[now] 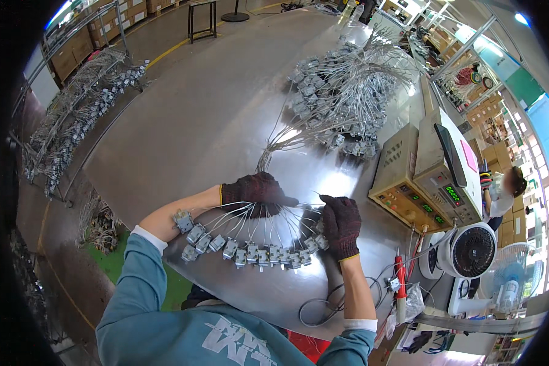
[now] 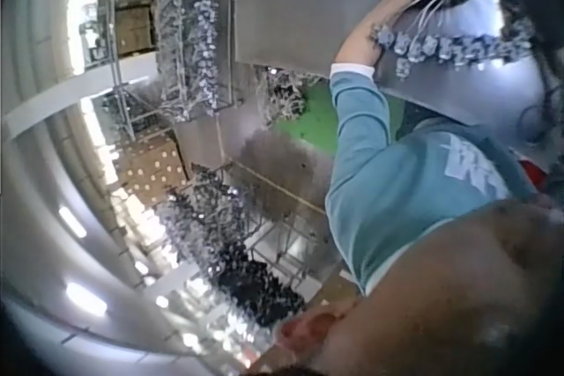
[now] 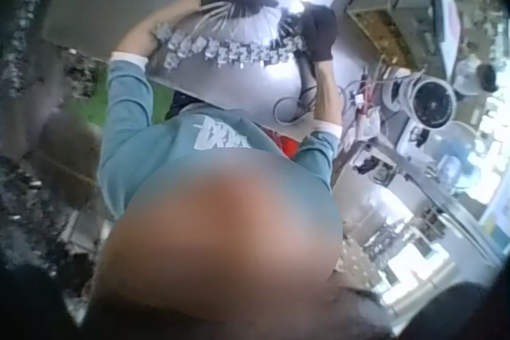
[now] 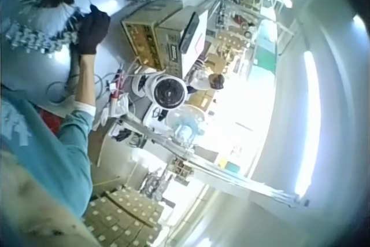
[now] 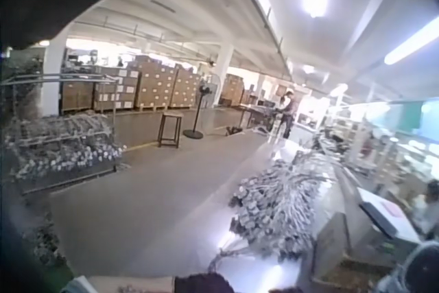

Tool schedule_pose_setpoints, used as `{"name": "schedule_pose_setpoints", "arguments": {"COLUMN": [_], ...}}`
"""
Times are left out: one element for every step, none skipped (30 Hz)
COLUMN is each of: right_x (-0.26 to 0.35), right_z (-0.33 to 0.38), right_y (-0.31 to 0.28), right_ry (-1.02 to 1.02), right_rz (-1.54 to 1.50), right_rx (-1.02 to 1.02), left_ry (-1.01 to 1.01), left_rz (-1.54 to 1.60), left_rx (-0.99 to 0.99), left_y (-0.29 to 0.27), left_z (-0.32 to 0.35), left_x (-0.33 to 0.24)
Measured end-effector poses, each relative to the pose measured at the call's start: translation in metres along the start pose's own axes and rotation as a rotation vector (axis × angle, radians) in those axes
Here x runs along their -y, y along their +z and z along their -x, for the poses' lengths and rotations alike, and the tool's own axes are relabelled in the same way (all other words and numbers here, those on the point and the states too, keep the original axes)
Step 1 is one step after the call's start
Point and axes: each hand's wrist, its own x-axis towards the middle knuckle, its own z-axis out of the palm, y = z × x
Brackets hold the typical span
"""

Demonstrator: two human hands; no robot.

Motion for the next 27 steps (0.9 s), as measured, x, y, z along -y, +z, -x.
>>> {"name": "schedule_pose_setpoints", "arguments": {"right_x": [-0.001, -0.002, -0.002, -0.001, -0.001, 0.000, 0.000, -0.001, -0.001, -0.001, 0.000, 0.000, -0.001, -0.001, 0.000, 0.002, 0.003, 0.004, 0.005, 0.005, 0.005, 0.004, 0.003, 0.001, 0.001, 0.000, -0.001], "right_z": [0.000, 0.001, 0.001, 0.001, 0.001, -0.001, -0.001, -0.001, 0.000, 0.000, 0.000, 0.000, 0.000, 0.001, 0.001, 0.001, 0.001, 0.000, 0.000, 0.000, -0.001, 0.000, 0.001, 0.001, 0.001, 0.001, 0.001], "right_y": [0.001, 0.001, 0.001, 0.003, 0.003, 0.004, 0.002, 0.001, 0.000, 0.001, 0.001, 0.001, 0.001, 0.002, 0.002, 0.002, 0.002, 0.002, 0.002, 0.001, 0.002, 0.002, 0.002, 0.002, 0.002, 0.002, 0.002], "right_ry": [0.001, 0.003, 0.004, 0.012, 0.020, 0.018, 0.008, -0.003, 0.000, -0.006, -0.011, -0.011, -0.008, -0.004, -0.005, -0.006, -0.007, -0.009, 0.004, 0.018, 0.016, 0.016, 0.015, 0.017, 0.009, 0.001, 0.001], "right_rz": [0.005, 0.010, 0.010, 0.000, -0.010, -0.011, -0.015, -0.018, -0.017, -0.019, -0.021, -0.020, -0.022, -0.024, -0.023, -0.017, -0.011, -0.011, -0.019, -0.027, -0.026, -0.016, -0.006, -0.007, -0.005, -0.004, -0.007], "right_rx": [-0.002, -0.005, -0.005, -0.008, -0.010, -0.009, -0.002, 0.004, 0.003, -0.009, -0.021, -0.022, -0.019, -0.016, -0.017, -0.027, -0.037, -0.037, -0.027, -0.016, -0.016, -0.018, -0.019, -0.019, -0.021, -0.023, -0.022], "left_ry": [-0.003, -0.003, 0.000, 0.000, -0.003, 0.005, 0.018, 0.021, -0.004, -0.031, -0.030, -0.034, -0.039, -0.038, -0.044, -0.051, -0.052, -0.052, -0.051, -0.051, -0.021, 0.009, 0.010, 0.020, 0.027, 0.024, 0.035], "left_rz": [-0.015, -0.015, -0.029, -0.043, -0.043, -0.051, -0.056, -0.055, -0.026, 0.002, 0.002, -0.043, -0.088, -0.089, -0.037, 0.013, 0.011, 0.007, 0.004, 0.002, -0.034, -0.069, -0.068, -0.076, -0.085, -0.085, -0.054], "left_rx": [-0.004, -0.004, 0.033, 0.070, 0.069, 0.054, 0.040, 0.040, 0.047, 0.054, 0.054, 0.074, 0.094, 0.093, 0.104, 0.115, 0.114, 0.115, 0.116, 0.115, 0.078, 0.043, 0.044, 0.020, -0.003, -0.001, -0.007], "left_y": [0.001, 0.002, 0.002, 0.004, 0.008, 0.012, 0.011, 0.010, 0.008, 0.005, 0.005, 0.005, 0.003, 0.001, 0.000, -0.002, -0.001, -0.001, 0.001, 0.004, 0.007, 0.006, 0.004, 0.003, 0.001, 0.002, 0.004], "left_z": [0.001, 0.000, -0.003, -0.002, -0.001, 0.000, -0.001, -0.002, -0.001, -0.001, -0.001, -0.002, -0.003, -0.003, -0.003, -0.002, -0.002, -0.001, -0.001, 0.000, 0.001, 0.000, 0.000, 0.000, 0.002, 0.002, 0.002], "left_x": [0.000, 0.001, 0.003, 0.005, 0.008, 0.012, 0.010, 0.009, 0.008, 0.006, 0.006, 0.006, 0.005, 0.004, 0.003, 0.002, 0.002, 0.003, 0.004, 0.006, 0.008, 0.007, 0.006, 0.005, 0.004, 0.005, 0.008]}}
